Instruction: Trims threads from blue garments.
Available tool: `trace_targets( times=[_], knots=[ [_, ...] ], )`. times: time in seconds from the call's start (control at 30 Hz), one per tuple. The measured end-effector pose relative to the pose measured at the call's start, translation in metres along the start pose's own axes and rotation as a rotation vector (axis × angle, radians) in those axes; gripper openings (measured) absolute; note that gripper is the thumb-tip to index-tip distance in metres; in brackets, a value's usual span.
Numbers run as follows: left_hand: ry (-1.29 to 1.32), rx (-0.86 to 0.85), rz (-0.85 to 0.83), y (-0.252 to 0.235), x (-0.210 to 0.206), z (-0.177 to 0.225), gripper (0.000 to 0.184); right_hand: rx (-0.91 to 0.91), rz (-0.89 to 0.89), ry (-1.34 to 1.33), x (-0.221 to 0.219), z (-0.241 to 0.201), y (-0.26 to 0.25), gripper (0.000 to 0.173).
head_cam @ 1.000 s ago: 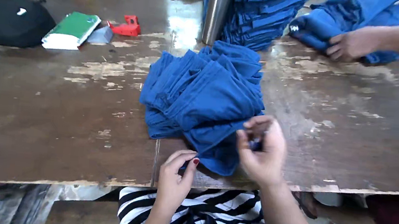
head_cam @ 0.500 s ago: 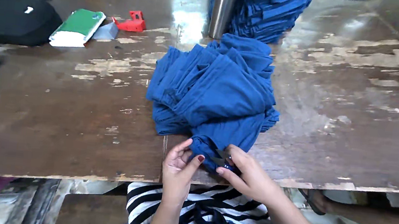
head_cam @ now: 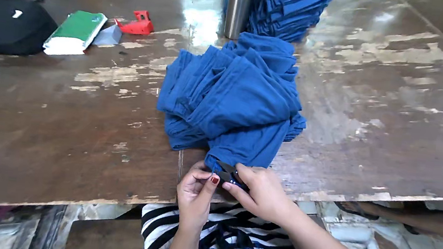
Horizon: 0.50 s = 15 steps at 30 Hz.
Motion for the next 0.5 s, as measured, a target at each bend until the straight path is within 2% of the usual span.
trace_targets(
  times=[0.13,0.23,0.3,0.33,0.4,0.43,0.5],
  knots=[
    [0.005,0.006,-0.003,0.002,0.003,0.000,0.003,-0.036,-0.013,-0.013,0.000,-0.002,-0.002,0.051],
    [0.093,0.031,0.065,0.000,0.001,0.002,0.004,-0.023,0.060,-0.124,0.004,0.002,-0.002,0.049],
    [0.090,0.033,0.107,-0.002,-0.002,0.002,0.008,-0.015,0.105,-0.105,0.003,0.004,-0.003,0.046],
    [0.053,0.030,0.123,-0.003,-0.004,0.001,0.015,-0.010,0.101,-0.078,0.002,0.006,-0.004,0.043],
    [-0.046,0.014,0.143,-0.005,-0.008,0.001,0.030,0.023,0.103,-0.088,0.002,0.011,-0.006,0.025],
    [-0.093,-0.005,0.138,-0.005,-0.008,0.002,0.032,0.052,0.126,-0.138,0.006,0.013,-0.005,0.022],
    [-0.247,-0.081,0.056,-0.004,-0.003,0.007,0.027,0.116,0.212,-0.314,0.021,0.015,0.001,0.023]
  ],
)
Point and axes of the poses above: each hand's wrist, its own y-axis away from the middle knuckle, its own x-axis out of the back of the hand, z = x × y, the point moved 2 cm from there along -y, towards the middle knuckle, and after that the axes turned 5 degrees about -z, right-handed, at the moved point
